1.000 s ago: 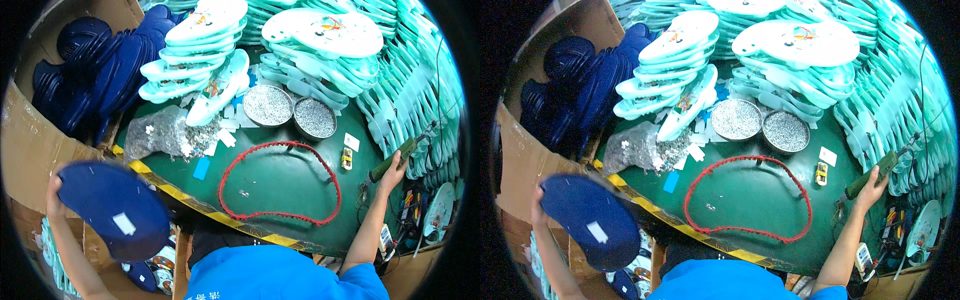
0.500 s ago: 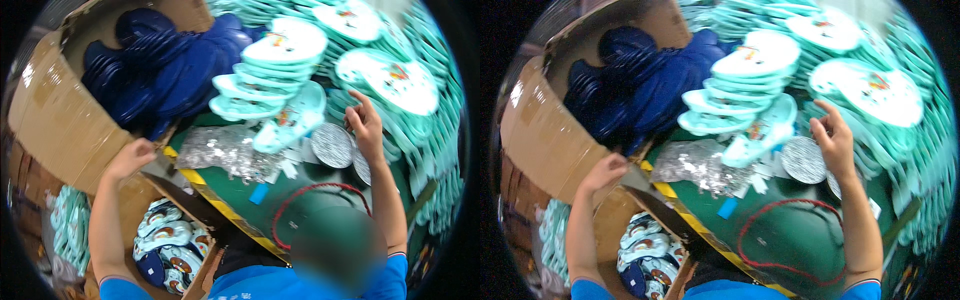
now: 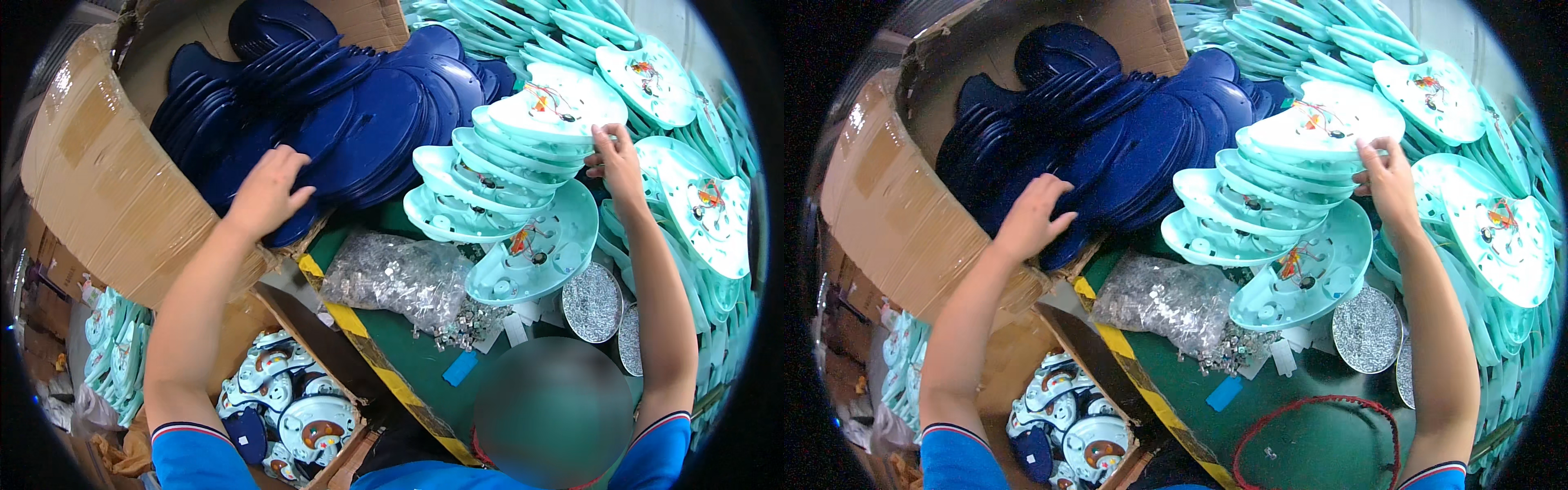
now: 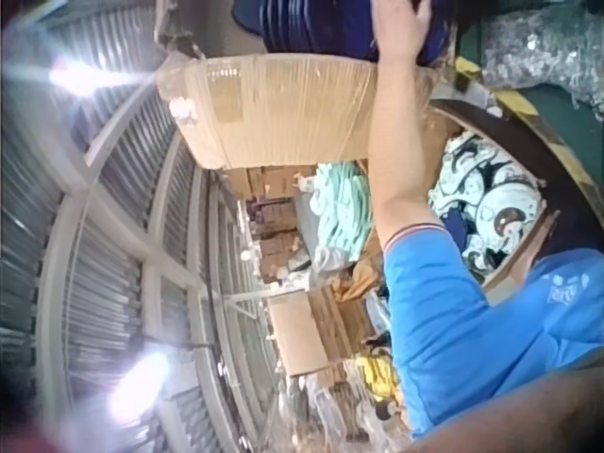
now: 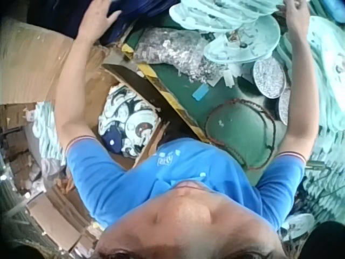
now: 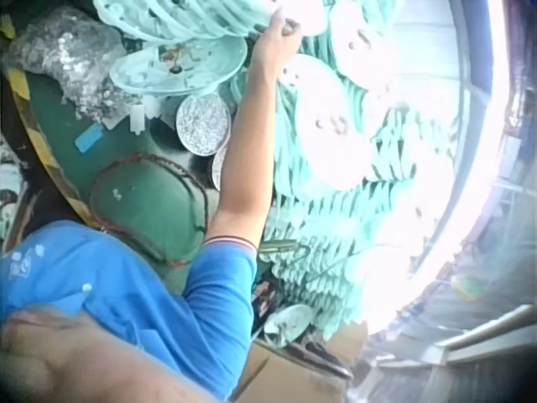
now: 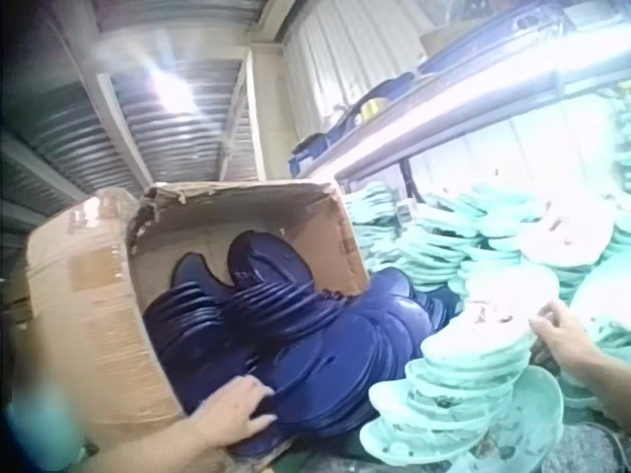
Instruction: The person assembles plastic toy components by inserting wires into a blue shell, placing a battery pack, and securing a white label with a green electric screwdriver. They repeat this process on multiple units, stacking completed shells aside.
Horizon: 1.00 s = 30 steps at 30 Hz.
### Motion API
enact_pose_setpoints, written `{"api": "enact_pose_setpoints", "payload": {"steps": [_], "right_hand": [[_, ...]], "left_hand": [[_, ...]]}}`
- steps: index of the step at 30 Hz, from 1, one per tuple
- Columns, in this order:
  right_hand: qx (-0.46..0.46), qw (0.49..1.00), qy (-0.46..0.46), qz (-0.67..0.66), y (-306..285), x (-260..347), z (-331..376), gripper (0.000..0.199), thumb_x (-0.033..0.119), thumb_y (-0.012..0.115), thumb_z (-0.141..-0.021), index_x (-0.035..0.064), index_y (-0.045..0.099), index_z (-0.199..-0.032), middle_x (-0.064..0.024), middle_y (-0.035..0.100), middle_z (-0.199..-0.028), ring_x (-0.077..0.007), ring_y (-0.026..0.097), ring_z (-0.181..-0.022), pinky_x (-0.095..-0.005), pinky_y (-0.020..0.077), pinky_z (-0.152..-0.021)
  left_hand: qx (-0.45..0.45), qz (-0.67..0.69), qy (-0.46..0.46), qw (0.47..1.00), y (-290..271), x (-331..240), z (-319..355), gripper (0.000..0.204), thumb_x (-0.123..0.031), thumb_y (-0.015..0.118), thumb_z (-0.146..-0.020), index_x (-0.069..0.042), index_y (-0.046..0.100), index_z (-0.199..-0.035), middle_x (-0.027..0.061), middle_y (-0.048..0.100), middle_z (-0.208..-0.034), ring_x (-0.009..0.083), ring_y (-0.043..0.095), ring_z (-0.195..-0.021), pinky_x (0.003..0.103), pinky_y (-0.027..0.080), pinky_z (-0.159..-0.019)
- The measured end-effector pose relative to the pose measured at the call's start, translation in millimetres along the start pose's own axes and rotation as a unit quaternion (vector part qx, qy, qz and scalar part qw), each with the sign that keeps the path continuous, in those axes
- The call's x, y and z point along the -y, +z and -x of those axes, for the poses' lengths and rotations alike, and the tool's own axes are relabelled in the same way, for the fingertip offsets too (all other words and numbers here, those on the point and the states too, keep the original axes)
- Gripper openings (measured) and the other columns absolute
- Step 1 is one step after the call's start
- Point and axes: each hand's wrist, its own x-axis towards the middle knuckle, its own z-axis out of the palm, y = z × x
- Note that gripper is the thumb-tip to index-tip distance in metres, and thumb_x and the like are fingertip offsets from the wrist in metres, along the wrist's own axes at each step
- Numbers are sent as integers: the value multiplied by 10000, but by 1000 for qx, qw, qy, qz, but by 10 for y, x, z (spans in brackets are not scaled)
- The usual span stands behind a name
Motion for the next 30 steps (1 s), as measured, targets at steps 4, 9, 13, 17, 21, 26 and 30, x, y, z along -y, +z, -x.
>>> {"api": "enact_pose_setpoints", "payload": {"steps": [4,9,13,17,21,26,30], "right_hand": [[-16,997,-2,-71,-418,274,514,415,445,549,-1023,61,583,-1175,-43,586,-890,-130,572,-767,-296,492,-718],[-49,999,0,-18,-1561,140,1447,422,278,585,-971,73,531,-1337,-73,598,-1163,-124,579,-1049,-241,464,-933],[-54,998,20,40,-2044,103,2139,715,286,616,-936,5,337,-1531,-200,593,-1319,-257,620,-1170,-363,504,-982],[2,986,122,110,-2686,-286,2918,585,284,683,-895,-76,552,-1338,-163,639,-1240,-213,613,-1090,-316,460,-978],[15,977,208,39,-2536,-339,3432,556,300,692,-937,-77,560,-1324,-124,676,-1194,-176,632,-1060,-290,472,-948],[46,969,227,91,-2232,-317,3516,394,178,635,-921,-82,632,-1217,-97,688,-1066,-143,622,-933,-276,487,-837],[35,958,175,225,-2174,-506,3605,309,4,586,-910,-45,651,-1209,-118,693,-1039,-168,636,-912,-289,498,-827]], "left_hand": [[17,118,-56,991,374,-303,-392,480,-282,718,-918,19,565,-1259,193,614,-1182,350,598,-1135,416,487,-1006],[17,37,-293,955,784,50,-1089,803,-531,723,-871,77,488,-1340,290,541,-1348,411,535,-1269,450,450,-1077],[129,101,-423,891,1026,407,-1374,1280,-841,636,-737,98,267,-1526,312,373,-1540,426,419,-1413,493,381,-1150],[110,87,-429,892,995,517,-1391,1186,-762,702,-726,-12,303,-1553,243,379,-1564,395,346,-1463,512,286,-1191],[84,145,-383,908,674,348,-1470,1083,-677,721,-747,-16,357,-1524,247,408,-1538,396,360,-1442,501,324,-1171],[110,287,-202,930,-60,-306,-1191,979,-580,749,-767,-22,382,-1483,233,489,-1393,364,479,-1313,475,385,-1122],[60,197,63,977,-417,-1154,-361,915,-400,843,-645,-75,438,-1399,177,441,-1380,359,405,-1342,504,314,-1163]]}}
